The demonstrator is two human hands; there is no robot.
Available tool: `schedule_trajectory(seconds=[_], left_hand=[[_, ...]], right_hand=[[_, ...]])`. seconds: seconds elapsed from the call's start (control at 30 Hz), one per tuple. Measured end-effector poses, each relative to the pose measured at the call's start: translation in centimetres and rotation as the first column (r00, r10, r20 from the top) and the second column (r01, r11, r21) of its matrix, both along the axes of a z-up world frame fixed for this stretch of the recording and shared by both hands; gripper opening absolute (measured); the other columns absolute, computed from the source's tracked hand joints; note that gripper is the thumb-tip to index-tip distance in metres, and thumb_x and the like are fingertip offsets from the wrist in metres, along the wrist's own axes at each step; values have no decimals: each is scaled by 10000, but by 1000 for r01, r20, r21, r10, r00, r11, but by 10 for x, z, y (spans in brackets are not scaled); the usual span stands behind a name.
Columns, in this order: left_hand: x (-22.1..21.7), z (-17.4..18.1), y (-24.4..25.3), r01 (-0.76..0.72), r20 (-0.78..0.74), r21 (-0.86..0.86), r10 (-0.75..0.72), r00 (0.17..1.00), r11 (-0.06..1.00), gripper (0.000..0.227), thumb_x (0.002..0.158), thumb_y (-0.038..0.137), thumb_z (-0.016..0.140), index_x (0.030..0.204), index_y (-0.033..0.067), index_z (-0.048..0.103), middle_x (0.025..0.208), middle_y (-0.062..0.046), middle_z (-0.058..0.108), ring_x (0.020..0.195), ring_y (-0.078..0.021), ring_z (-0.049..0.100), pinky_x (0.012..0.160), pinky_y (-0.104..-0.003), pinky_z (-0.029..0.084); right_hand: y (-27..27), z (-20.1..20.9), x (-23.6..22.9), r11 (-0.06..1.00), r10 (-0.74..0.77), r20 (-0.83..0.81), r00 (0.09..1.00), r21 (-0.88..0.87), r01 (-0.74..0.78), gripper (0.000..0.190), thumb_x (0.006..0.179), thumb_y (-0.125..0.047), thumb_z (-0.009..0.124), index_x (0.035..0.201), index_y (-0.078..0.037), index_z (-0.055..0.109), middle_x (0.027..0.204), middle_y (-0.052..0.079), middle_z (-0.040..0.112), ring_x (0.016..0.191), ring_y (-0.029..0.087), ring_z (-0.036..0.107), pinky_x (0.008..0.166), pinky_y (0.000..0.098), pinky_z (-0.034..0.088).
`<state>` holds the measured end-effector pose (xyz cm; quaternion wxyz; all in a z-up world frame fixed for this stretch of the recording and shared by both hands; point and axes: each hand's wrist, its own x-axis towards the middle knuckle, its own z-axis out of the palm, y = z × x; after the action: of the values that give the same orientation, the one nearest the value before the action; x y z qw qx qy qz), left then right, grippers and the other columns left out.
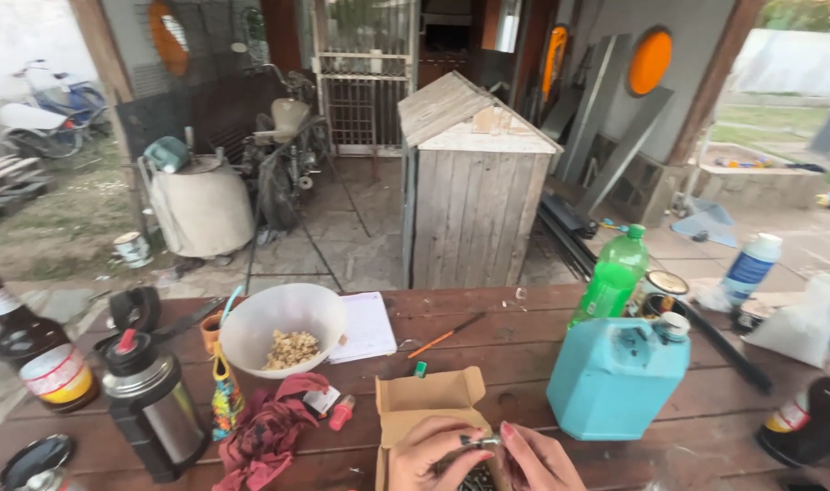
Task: A person is sorting through a box of screws and bolts, picking them up and testing if nuts fit onto the bolts.
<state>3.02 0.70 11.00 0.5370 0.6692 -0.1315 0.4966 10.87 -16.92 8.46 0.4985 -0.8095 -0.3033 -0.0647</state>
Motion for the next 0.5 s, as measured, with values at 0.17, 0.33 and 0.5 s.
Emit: schedule_trajectory(seconds=[0.17,0.33,0.5], left_hand=[[-2,-13,11,-98,-26,157,103,994,983,174,755,147,930,892,108,830,896,-31,796,744,-138,772,684,-246,633],[0,-21,15,-122,-108,152,139,984,981,189,772,143,904,953,144,846,936,-10,816,821,-139,783,749,-255,625],[14,-37,14,-69,-293,-77,43,955,995,166,699,121,939,847,140,868,840,4,840,719,-88,763,627,-220,640]], right_hand=[[24,12,10,975,209,-455,866,168,-148,469,1052,-359,558,702,-54,625,520,30,515,510,114,450,513,307,314],[33,10,11,984,174,-429,886,100,-145,408,1033,-382,581,769,-77,643,615,23,499,598,131,463,590,314,329],[31,-2,27,985,140,-407,903,-35,-168,342,995,-432,529,924,-150,709,830,-10,698,823,99,621,796,261,445]])
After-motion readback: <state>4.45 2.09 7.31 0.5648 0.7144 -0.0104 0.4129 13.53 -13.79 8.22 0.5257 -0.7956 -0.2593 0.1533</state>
